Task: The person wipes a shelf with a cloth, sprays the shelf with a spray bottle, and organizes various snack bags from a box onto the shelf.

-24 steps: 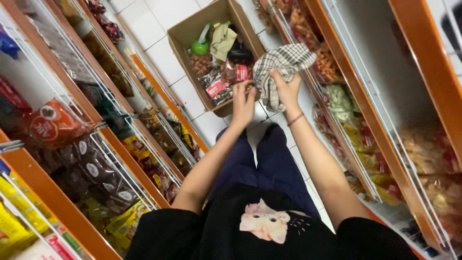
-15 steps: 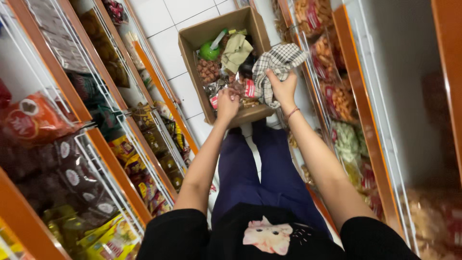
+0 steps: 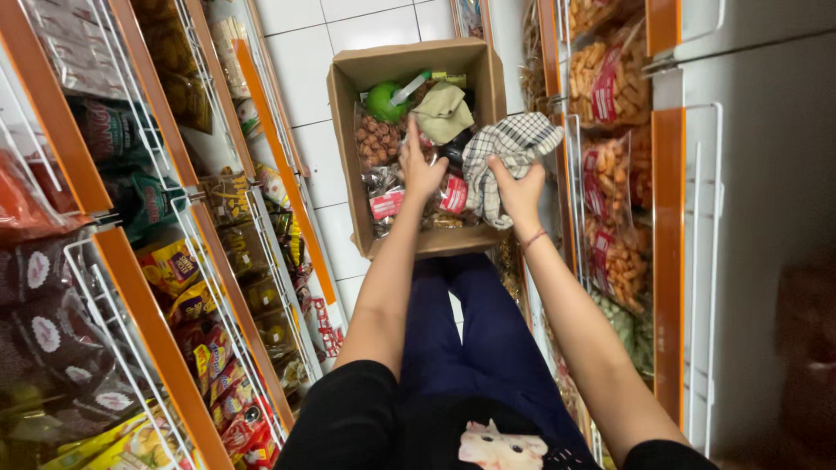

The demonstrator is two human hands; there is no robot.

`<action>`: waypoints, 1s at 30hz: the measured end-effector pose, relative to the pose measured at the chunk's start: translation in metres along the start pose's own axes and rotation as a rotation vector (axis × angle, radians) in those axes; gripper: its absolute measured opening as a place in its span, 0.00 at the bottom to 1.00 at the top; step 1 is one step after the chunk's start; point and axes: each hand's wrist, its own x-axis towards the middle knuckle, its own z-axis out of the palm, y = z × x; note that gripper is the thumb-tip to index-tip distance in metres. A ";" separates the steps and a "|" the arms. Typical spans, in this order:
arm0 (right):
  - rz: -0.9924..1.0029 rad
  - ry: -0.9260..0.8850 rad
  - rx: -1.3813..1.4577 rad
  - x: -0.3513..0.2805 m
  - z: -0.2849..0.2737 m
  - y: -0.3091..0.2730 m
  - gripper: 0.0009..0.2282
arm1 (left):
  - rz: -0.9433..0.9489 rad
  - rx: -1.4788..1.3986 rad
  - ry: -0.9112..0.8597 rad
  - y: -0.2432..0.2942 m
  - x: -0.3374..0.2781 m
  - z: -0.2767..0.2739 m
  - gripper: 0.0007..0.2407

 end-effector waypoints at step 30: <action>0.013 -0.052 0.078 0.007 -0.001 0.012 0.14 | 0.351 0.931 0.073 -0.013 -0.018 -0.094 0.07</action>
